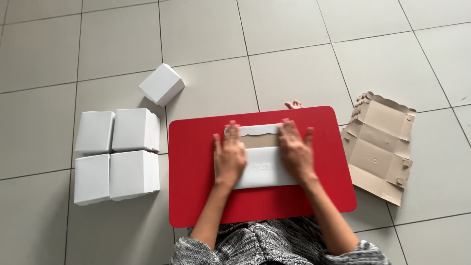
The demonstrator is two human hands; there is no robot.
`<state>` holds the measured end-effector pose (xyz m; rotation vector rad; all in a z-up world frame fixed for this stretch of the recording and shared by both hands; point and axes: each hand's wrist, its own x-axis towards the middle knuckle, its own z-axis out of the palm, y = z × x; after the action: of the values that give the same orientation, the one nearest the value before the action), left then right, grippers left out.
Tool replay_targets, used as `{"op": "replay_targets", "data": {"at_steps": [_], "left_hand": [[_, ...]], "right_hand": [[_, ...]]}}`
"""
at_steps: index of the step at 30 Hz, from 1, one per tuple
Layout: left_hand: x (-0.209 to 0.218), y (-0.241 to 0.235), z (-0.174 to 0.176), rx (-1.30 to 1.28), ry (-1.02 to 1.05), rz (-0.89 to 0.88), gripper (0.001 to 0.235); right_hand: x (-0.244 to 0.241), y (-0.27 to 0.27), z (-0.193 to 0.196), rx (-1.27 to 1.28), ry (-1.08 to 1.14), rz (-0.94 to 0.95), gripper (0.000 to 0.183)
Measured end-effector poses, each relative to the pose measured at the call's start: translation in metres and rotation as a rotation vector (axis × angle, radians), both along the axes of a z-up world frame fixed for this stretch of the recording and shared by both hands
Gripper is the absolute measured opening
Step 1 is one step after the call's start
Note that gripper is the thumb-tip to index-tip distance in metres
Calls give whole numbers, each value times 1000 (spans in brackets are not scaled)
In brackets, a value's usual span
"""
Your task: The person assembles flat cardboard pieces into small white boxes by folding and tucking the flaps. They repeat this process for multiple units, placing each finished box on the floor beside them.
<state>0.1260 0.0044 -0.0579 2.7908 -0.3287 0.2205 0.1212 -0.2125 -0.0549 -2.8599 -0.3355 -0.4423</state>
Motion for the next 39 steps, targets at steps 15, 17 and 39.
{"op": "replay_targets", "data": {"at_steps": [15,17,39], "left_hand": [[16,21,1,243,-109,5,41],[37,17,-11,334,-268,-2,29],[1,28,176,-536,-575,-191,23]], "right_hand": [[-4,-15,3,32,58,-73,48],[5,-14,2,11,77,-83,48],[-44,-36,165,487,-71,24,13]]}}
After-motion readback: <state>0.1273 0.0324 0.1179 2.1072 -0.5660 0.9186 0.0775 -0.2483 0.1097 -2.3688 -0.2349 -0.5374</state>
